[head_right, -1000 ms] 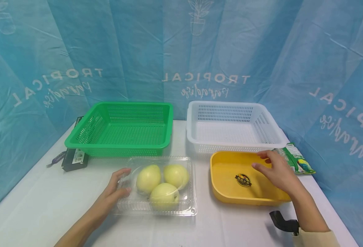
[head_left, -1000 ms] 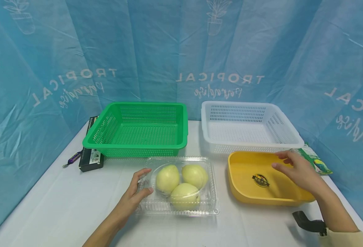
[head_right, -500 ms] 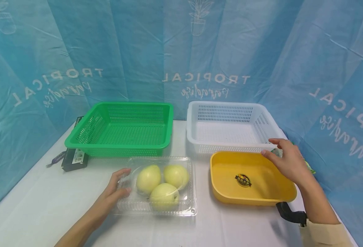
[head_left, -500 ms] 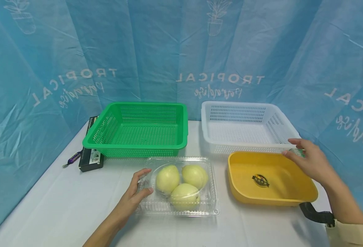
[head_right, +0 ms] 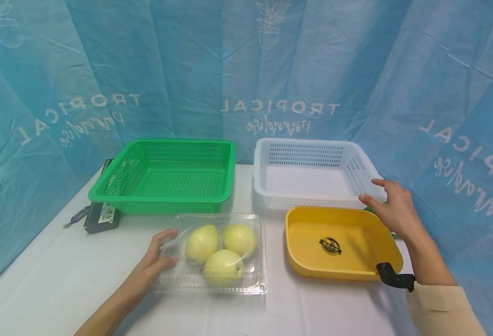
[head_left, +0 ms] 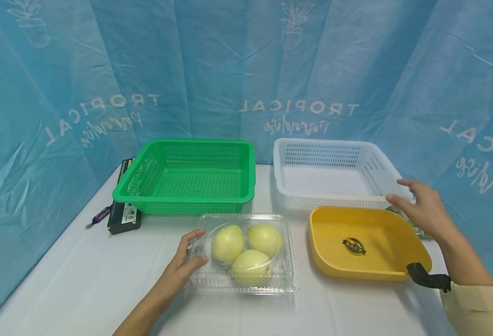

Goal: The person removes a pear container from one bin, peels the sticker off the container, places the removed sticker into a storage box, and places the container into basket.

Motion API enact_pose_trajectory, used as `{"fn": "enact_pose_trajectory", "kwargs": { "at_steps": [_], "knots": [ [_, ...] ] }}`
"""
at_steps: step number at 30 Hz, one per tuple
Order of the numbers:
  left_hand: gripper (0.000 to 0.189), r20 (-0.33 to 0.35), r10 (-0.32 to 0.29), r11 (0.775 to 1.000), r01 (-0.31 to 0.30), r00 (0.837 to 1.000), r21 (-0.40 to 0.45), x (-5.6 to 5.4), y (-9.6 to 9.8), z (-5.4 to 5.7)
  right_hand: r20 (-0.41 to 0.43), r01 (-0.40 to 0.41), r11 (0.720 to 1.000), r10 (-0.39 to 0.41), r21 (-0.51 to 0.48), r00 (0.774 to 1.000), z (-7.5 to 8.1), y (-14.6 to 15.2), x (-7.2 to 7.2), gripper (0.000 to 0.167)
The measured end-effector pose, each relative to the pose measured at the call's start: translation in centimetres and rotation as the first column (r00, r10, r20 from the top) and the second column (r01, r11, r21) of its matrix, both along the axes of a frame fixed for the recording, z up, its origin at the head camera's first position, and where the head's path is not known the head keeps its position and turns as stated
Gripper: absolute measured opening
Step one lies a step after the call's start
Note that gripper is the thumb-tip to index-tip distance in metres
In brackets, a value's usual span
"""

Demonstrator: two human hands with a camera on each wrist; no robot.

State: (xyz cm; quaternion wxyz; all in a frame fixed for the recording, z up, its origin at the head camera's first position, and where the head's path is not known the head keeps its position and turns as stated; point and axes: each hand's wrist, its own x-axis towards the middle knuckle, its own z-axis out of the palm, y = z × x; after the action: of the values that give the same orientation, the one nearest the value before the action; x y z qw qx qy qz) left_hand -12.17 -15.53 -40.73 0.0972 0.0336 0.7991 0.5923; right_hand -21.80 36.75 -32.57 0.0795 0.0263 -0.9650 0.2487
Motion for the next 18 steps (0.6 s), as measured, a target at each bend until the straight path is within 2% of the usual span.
{"fn": "enact_pose_trajectory", "kwargs": {
  "at_steps": [14, 18],
  "knots": [
    [0.060, 0.003, -0.002, 1.000, 0.002, 1.000, 0.005, 0.0, 0.0, 0.1, 0.090, 0.012, 0.999, -0.009, -0.031, 0.996, -0.6, 1.5, -2.3, 0.086],
    [0.060, 0.000, -0.005, 1.000, 0.005, 1.000, 0.006, 0.1, 0.0, 0.1, 0.088, 0.012, 1.000, -0.010, -0.028, 0.996, -1.0, 1.8, -2.7, 0.088]
  ]
}}
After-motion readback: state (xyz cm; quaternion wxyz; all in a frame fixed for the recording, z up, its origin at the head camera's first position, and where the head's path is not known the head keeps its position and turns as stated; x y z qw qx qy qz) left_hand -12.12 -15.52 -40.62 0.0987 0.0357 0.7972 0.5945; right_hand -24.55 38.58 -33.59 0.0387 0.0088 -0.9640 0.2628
